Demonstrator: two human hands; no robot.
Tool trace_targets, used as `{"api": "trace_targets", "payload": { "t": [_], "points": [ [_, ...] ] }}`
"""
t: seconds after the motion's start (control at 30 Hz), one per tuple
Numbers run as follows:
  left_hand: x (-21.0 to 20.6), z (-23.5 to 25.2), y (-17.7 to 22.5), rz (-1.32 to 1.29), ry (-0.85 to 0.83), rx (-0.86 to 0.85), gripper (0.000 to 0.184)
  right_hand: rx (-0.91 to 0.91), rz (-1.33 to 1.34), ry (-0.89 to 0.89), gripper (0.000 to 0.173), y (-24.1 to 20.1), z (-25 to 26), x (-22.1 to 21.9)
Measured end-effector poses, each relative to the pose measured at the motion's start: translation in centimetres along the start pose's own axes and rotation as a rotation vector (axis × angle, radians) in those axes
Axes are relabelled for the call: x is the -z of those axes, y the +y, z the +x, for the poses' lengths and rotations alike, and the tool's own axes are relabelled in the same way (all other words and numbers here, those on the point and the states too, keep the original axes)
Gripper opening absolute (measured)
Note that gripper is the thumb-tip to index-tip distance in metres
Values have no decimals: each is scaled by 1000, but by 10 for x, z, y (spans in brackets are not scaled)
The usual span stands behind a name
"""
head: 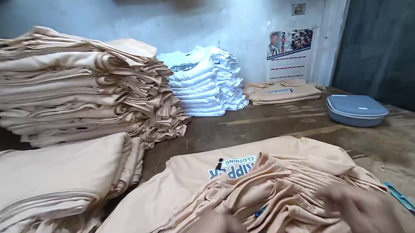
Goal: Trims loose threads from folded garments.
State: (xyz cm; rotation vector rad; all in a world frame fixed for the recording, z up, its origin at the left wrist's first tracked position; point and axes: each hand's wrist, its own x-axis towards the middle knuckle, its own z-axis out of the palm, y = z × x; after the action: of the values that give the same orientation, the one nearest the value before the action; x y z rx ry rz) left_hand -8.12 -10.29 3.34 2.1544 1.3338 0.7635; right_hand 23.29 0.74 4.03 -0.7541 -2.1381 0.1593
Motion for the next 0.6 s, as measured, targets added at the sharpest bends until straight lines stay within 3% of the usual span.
{"api": "trace_targets", "payload": {
  "t": [0.1,0.13,0.23,0.3,0.37,0.43,0.5,0.6],
  "points": [
    [75,49,-46,97,230,386,28,-201,-124,-311,43,25,107,-10],
    [91,64,-65,123,325,500,28,-278,-126,-369,49,35,135,-18],
    [106,88,-124,258,525,812,27,-490,-164,-311,69,75,179,-44],
    [96,84,-160,282,581,972,52,-607,-218,-203,81,117,172,-61],
    [83,70,-191,207,634,1098,83,-785,-336,-266,95,164,151,-77],
    [82,63,-211,-13,722,1149,84,-851,-300,-409,84,187,144,-83],
    [88,58,-217,-415,774,1060,73,-783,-109,-435,77,186,145,-74],
    [103,41,-181,-794,745,826,55,-674,196,-280,74,163,142,-47]
  ]
}}
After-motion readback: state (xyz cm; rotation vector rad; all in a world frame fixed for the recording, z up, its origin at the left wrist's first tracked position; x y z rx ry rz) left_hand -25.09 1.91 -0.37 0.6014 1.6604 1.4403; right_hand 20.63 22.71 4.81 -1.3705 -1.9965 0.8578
